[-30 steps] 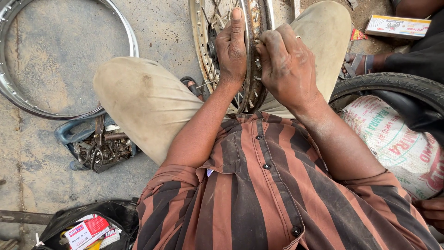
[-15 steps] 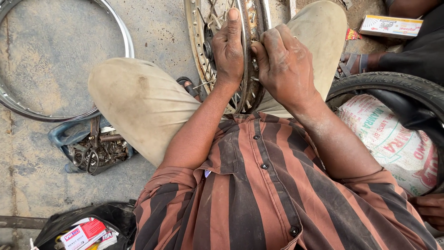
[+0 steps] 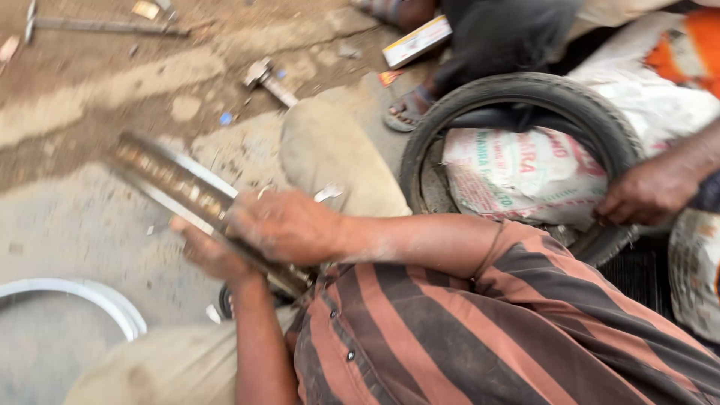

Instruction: The person sits on the ground and uses a wrench to tighten the spokes on a bicycle wheel rim. They rotate the wheel and adjust multiple spokes around the rim.

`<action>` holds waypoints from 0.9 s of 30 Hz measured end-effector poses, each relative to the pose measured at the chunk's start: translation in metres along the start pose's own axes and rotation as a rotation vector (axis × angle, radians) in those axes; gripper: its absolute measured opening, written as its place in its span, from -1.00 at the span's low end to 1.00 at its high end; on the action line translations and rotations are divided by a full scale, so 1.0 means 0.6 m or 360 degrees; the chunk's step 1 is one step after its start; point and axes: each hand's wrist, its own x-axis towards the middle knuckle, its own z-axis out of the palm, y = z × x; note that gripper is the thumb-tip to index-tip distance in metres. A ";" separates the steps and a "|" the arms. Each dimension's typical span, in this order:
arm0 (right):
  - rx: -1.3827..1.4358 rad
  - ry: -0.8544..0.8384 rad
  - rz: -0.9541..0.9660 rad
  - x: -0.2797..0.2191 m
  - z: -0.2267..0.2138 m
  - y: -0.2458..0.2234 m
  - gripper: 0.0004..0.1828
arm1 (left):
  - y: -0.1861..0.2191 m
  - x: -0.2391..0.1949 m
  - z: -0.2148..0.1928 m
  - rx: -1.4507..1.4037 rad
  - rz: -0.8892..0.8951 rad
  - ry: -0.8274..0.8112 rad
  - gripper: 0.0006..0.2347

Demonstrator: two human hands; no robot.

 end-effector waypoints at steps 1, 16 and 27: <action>0.0045 0.0070 -0.0171 -0.004 0.003 0.006 -0.75 | 0.001 0.004 -0.002 -0.0229 -0.0348 0.0150 -0.39; -0.0129 -0.0500 -0.0689 0.025 -0.029 0.076 -0.79 | 0.016 0.009 0.013 -0.0605 -0.0410 0.0065 -0.34; 0.1172 -0.0491 0.1120 -0.177 -0.113 0.077 -0.62 | -0.030 -0.011 -0.012 -0.0801 0.0069 -0.0274 -0.41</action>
